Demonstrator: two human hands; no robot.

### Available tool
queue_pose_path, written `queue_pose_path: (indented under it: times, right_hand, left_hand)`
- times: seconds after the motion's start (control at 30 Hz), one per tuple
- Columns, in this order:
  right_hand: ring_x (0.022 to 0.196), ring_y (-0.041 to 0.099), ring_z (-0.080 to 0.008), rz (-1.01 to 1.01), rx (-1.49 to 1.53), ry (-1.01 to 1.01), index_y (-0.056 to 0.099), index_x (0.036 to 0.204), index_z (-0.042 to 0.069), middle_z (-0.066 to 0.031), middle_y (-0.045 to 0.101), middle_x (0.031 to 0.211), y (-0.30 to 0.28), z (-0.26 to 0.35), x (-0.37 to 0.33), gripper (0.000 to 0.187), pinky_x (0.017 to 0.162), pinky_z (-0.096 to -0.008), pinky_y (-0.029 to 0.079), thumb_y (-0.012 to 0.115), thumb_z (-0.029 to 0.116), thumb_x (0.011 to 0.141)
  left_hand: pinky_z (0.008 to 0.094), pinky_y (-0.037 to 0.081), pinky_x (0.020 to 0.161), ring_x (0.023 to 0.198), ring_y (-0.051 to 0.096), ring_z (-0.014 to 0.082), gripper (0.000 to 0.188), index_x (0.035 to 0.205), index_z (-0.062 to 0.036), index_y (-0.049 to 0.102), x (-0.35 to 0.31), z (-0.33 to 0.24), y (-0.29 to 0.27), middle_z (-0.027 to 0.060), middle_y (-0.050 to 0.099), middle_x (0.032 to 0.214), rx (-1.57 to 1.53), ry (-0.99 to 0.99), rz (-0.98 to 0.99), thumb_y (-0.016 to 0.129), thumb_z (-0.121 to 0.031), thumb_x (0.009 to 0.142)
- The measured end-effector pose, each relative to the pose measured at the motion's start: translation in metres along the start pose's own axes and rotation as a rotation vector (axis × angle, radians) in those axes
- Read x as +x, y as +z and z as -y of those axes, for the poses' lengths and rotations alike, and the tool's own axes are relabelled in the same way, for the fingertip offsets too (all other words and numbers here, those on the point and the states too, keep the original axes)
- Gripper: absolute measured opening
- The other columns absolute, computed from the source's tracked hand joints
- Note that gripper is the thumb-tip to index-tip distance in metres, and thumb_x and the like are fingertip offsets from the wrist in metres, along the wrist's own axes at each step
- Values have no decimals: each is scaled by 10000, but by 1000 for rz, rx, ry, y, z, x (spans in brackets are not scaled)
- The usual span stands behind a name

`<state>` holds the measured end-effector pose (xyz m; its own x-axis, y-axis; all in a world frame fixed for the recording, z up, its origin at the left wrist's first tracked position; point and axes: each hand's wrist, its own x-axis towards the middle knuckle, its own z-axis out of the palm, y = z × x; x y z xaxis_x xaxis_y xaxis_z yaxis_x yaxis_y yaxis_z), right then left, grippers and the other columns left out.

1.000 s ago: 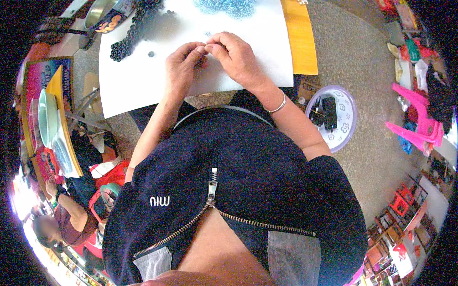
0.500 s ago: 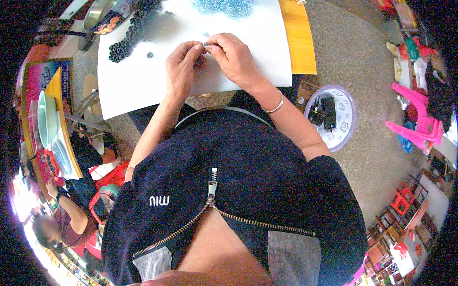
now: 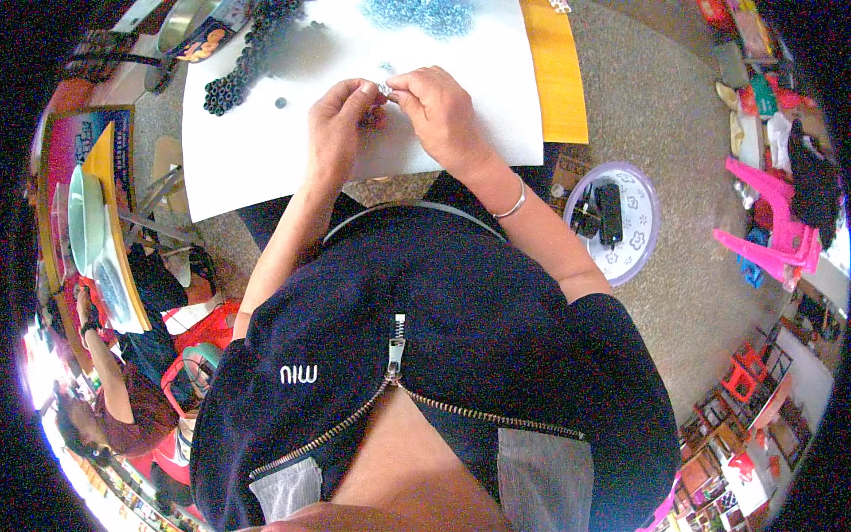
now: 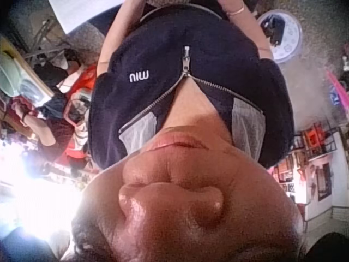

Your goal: Sorting and arranging small black and blue beads on a white surface to create a pattern.

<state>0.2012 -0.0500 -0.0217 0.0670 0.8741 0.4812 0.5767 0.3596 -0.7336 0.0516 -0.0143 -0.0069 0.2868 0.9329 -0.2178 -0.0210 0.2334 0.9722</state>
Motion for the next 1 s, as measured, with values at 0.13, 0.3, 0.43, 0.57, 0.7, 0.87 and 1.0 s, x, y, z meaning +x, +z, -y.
queue_pose_path:
  times: [0.13, 0.3, 0.43, 0.57, 0.7, 0.87, 1.0]
  right_hand:
    - [786, 596, -226, -73, -94, -5, 659, 918, 37, -84, 638, 858, -2, 1, 0, 120, 695, -316, 473, 642, 29, 799]
    - [821, 553, -237, 5, -436, -15, 677, 917, 77, -56, 633, 881, -10, -5, 7, 148, 775, -358, 415, 667, 103, 771]
    - [885, 538, -255, 36, -428, 13, 657, 878, 92, -71, 605, 925, -13, -10, 5, 117, 794, -405, 386, 649, 151, 777]
    - [846, 558, -287, -74, -265, 29, 641, 894, 71, -104, 604, 867, -15, -15, 4, 129, 750, -412, 410, 612, 177, 825]
    - [794, 578, -284, 67, -162, 12, 624, 893, 38, -115, 603, 819, -21, 9, 12, 157, 721, -373, 446, 570, 185, 884]
    - [782, 587, -257, 241, -127, -15, 604, 889, 14, -110, 604, 804, -21, 17, 12, 191, 709, -334, 462, 551, 196, 908]
    - [760, 591, -190, 204, 32, 91, 602, 909, 3, -88, 609, 801, -19, 19, 6, 153, 687, -295, 465, 581, 154, 896]
  left_hand:
    - [238, 474, 611, 655, 576, 112, 196, 947, 11, 620, 3, 4, -4, 62, 635, 802, -106, -34, 2, 568, -176, 923]
    - [235, 495, 611, 650, 578, 101, 190, 926, 18, 612, 2, 3, 0, 60, 634, 799, -133, -41, -26, 579, -169, 919]
    - [237, 499, 620, 653, 579, 101, 187, 930, 20, 613, 2, 3, -1, 61, 634, 799, -120, -44, -18, 582, -164, 917]
    - [233, 485, 605, 642, 566, 95, 186, 939, 22, 616, 1, 1, -1, 57, 632, 793, -86, -38, -24, 585, -160, 916]
    - [221, 453, 576, 620, 538, 81, 187, 933, 9, 626, -2, -2, -3, 49, 630, 790, -37, -30, 82, 582, -173, 922]
    - [207, 436, 578, 639, 527, 73, 194, 912, -10, 634, -9, -7, -6, 33, 620, 776, -80, -96, 193, 568, -191, 933]
    - [206, 443, 596, 652, 528, 79, 189, 914, -11, 628, -10, -7, -7, 26, 607, 759, -241, -169, 214, 558, -184, 937]
